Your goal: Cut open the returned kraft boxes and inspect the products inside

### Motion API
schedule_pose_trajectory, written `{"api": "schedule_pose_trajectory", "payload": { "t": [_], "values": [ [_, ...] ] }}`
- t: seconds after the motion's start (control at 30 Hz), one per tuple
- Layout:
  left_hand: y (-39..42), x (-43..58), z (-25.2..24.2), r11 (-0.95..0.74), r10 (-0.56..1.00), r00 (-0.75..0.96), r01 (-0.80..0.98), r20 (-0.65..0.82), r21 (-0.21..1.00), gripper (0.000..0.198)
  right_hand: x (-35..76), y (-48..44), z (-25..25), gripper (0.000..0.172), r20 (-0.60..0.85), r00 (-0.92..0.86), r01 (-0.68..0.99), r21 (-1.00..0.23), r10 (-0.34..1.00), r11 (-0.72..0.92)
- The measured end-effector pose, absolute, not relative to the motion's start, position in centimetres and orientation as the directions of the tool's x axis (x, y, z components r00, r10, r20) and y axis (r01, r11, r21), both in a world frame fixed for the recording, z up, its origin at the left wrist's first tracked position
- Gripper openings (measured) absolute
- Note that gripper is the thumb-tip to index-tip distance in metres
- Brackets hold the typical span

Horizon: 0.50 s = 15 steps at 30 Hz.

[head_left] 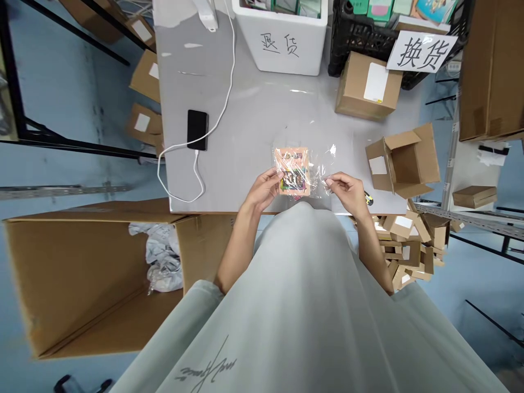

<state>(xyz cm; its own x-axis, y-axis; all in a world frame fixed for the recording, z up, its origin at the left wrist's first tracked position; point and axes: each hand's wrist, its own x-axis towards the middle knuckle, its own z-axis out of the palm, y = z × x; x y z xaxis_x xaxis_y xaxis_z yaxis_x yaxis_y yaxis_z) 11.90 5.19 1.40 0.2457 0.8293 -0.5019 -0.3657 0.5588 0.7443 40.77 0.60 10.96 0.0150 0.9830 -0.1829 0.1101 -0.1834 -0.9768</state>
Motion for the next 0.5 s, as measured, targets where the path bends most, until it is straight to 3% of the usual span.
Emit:
{"api": "schedule_pose_trajectory", "payload": {
  "t": [0.17,0.27,0.5],
  "values": [
    [4.8,13.2,1.3,0.543,0.839,0.127,-0.170,-0.528,0.822,0.061,39.4,1.0,10.3,0.050,-0.232,0.073,0.186,-0.952,0.970,-0.242],
    [4.1,14.8,2.5,0.459,0.888,0.022,-0.004,-0.458,0.889,0.059,37.8,1.4,9.2,0.048,-0.228,0.052,0.270,-0.934,0.972,-0.233],
    [3.8,18.4,4.6,0.347,0.923,0.081,0.249,-0.376,0.904,0.020,35.8,1.7,7.1,0.042,-0.280,0.037,0.447,-0.854,0.959,-0.267]
  ]
}}
